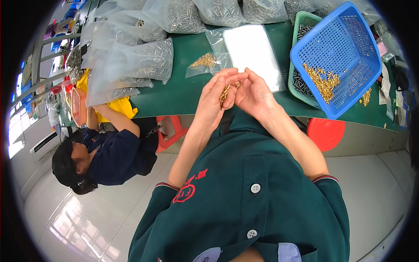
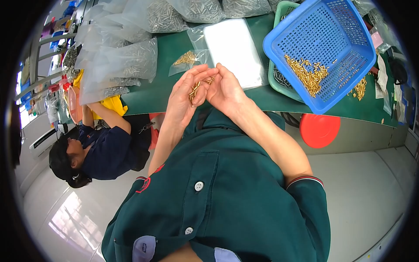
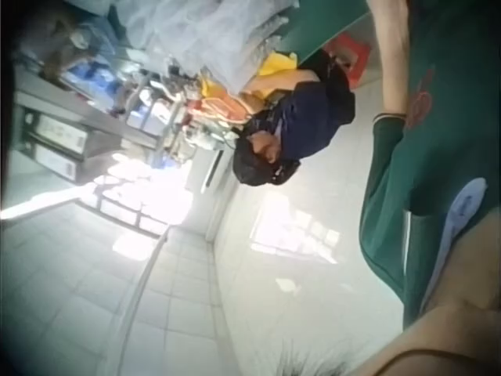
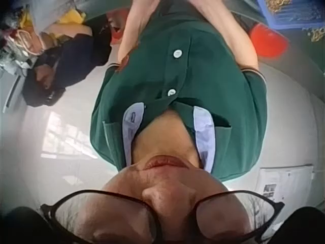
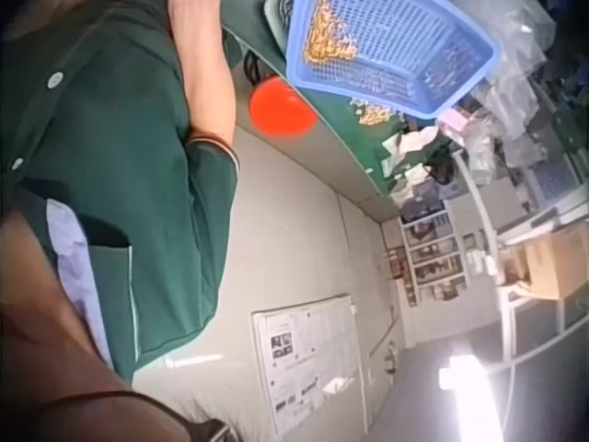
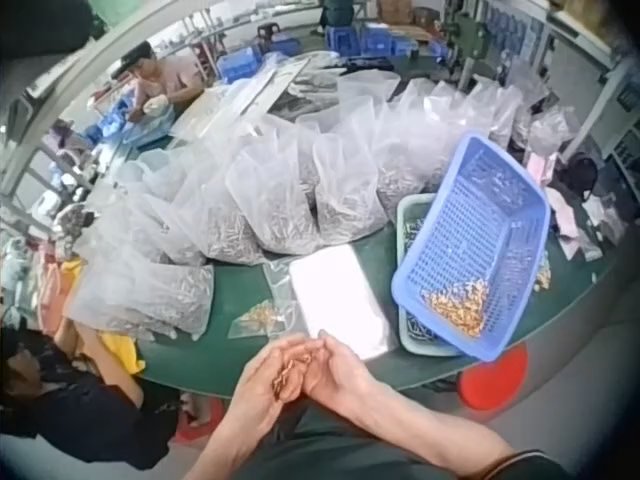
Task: Sort small gold-colored metal components from a basket and place them into a plastic bag.
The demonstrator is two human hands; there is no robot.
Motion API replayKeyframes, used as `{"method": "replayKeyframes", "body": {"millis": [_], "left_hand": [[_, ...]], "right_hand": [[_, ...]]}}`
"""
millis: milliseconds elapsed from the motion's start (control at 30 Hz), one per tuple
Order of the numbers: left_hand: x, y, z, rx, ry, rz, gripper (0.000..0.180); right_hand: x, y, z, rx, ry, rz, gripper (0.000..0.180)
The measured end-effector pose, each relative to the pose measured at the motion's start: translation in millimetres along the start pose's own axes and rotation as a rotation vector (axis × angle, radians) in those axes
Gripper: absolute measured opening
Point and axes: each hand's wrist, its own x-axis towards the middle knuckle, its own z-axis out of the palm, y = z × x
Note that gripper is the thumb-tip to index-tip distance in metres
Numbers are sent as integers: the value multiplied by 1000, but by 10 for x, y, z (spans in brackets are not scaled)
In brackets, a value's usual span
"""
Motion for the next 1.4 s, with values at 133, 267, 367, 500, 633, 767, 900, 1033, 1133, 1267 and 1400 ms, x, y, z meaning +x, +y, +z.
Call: {"method": "replayKeyframes", "body": {"millis": [133, 267, 367, 500, 633, 767, 900, 1033, 1133, 1267, 1400], "left_hand": [[10, -19, 24, 6, 40, 5, 37], [11, -18, 46, -47, 39, 7, 34], [0, 6, 68, -44, 33, 7, 31], [-4, -7, 62, -56, 22, 17, 29], [-8, -34, 41, -64, 16, 43, 27], [-12, -58, -79, -270, 2, 39, 26], [-10, -11, -150, -703, 34, -26, 18], [-25, 8, -255, -980, 261, -60, 12], [-32, -106, -446, -982, 336, -81, 13], [-13, -206, -507, -975, 582, -163, 12], [-13, -251, -491, -1010, 512, -158, 14]], "right_hand": [[-30, -18, 83, 144, 77, 2, 53], [-20, 0, -37, 71, 26, -23, 48], [-8, 7, -102, 94, 23, -47, 45], [-28, 4, -64, 79, 51, -66, 44], [-39, -3, -84, 153, 30, -32, 45], [-76, -24, 34, 144, -14, -8, 49], [-69, -38, 44, 116, 90, -17, 50], [205, -94, -356, 103, 375, -91, 35], [318, -108, -528, -27, 682, -211, 28], [374, -47, -462, -51, 710, -211, 24], [525, -39, -368, -100, 532, -127, 29]]}}
